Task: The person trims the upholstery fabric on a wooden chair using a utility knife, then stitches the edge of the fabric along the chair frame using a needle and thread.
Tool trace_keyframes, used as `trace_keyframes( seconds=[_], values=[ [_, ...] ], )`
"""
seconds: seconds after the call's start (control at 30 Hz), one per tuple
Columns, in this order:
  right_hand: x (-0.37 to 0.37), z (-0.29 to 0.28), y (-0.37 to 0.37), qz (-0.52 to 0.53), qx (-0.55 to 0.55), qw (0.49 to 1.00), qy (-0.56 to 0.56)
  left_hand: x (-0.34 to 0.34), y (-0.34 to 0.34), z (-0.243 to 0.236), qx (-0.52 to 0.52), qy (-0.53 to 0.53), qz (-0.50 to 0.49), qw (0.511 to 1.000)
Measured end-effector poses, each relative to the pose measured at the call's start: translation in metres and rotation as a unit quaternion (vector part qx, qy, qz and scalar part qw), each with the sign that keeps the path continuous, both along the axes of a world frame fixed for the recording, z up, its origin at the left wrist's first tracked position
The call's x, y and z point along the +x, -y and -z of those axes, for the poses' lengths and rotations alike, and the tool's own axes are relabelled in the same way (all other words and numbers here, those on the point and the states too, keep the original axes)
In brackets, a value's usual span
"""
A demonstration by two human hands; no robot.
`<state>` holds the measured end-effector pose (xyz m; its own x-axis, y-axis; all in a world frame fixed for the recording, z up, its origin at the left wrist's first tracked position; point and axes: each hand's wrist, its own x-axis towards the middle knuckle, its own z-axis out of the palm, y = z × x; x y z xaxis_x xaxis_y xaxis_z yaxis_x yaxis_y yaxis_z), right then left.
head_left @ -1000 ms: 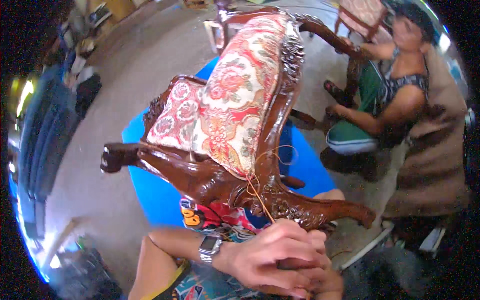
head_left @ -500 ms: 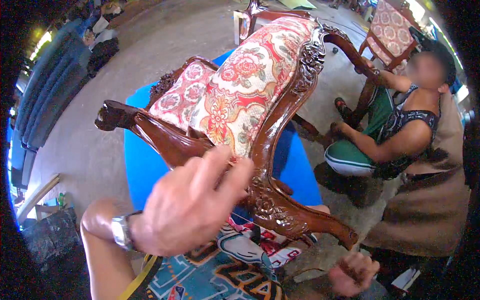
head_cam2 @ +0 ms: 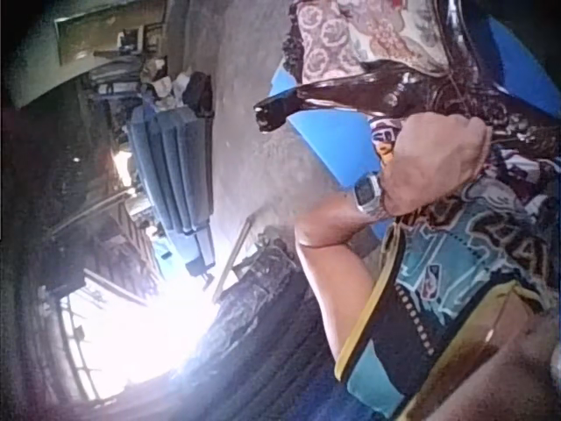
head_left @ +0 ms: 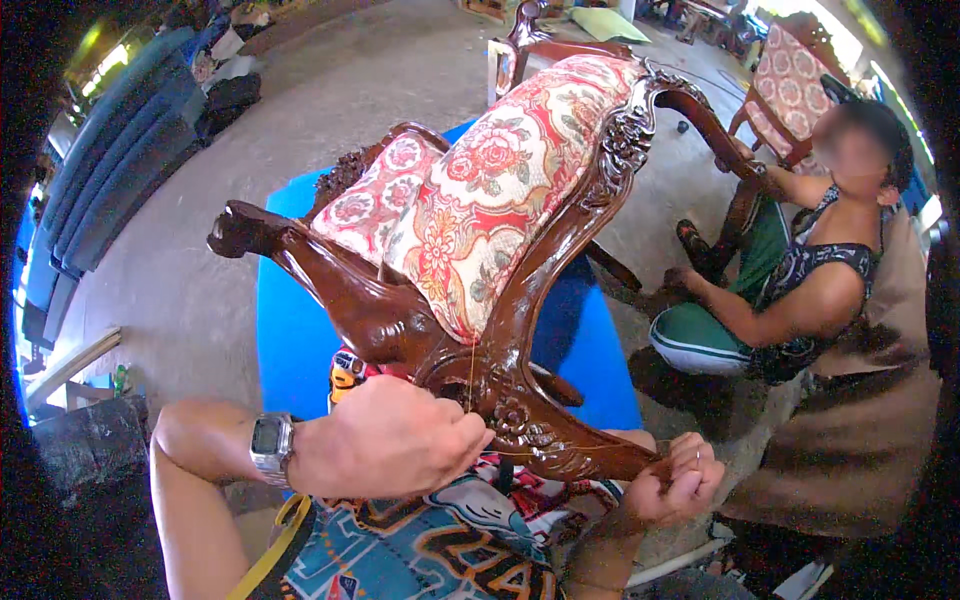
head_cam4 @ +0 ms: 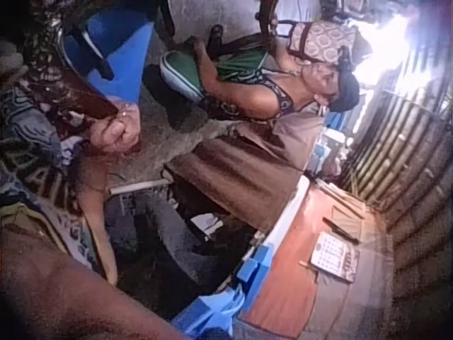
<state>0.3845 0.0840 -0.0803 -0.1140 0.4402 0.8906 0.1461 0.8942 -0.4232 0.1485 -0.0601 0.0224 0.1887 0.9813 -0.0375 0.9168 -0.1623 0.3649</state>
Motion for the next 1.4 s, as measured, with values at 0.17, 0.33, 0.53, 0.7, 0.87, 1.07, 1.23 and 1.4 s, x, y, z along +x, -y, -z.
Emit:
trace_keyframes(
  seconds=[0.17,0.33,0.53,0.7,0.87,1.07,1.23,1.4],
  values=[
    [-0.004,0.0,0.0,-0.073,-0.185,0.96,-0.196,-0.014,-0.001,0.004,0.05,-0.023,0.094,0.994],
    [0.004,-0.003,-0.003,-0.026,-0.228,0.97,-0.076,-0.032,-0.011,0.021,0.175,0.003,0.184,0.967],
    [0.0,-0.014,-0.003,0.044,-0.362,0.929,-0.059,-0.045,-0.022,0.031,0.237,-0.006,0.249,0.939],
    [-0.028,-0.059,0.017,-0.017,-0.408,0.913,0.007,-0.046,-0.024,0.039,0.264,0.034,0.281,0.922],
    [-0.077,-0.091,0.008,-0.12,-0.253,0.931,0.234,-0.047,-0.026,0.042,0.244,0.002,0.291,0.925],
    [-0.13,-0.089,-0.003,-0.203,-0.131,0.894,0.378,-0.049,-0.026,0.04,0.265,0.018,0.286,0.921],
    [-0.119,-0.102,0.009,-0.297,-0.17,0.832,0.436,-0.053,-0.026,0.044,0.302,0.02,0.295,0.906],
    [-0.107,-0.102,0.011,-0.279,-0.395,0.804,0.347,-0.052,-0.026,0.042,0.285,0.022,0.292,0.913]
  ],
)
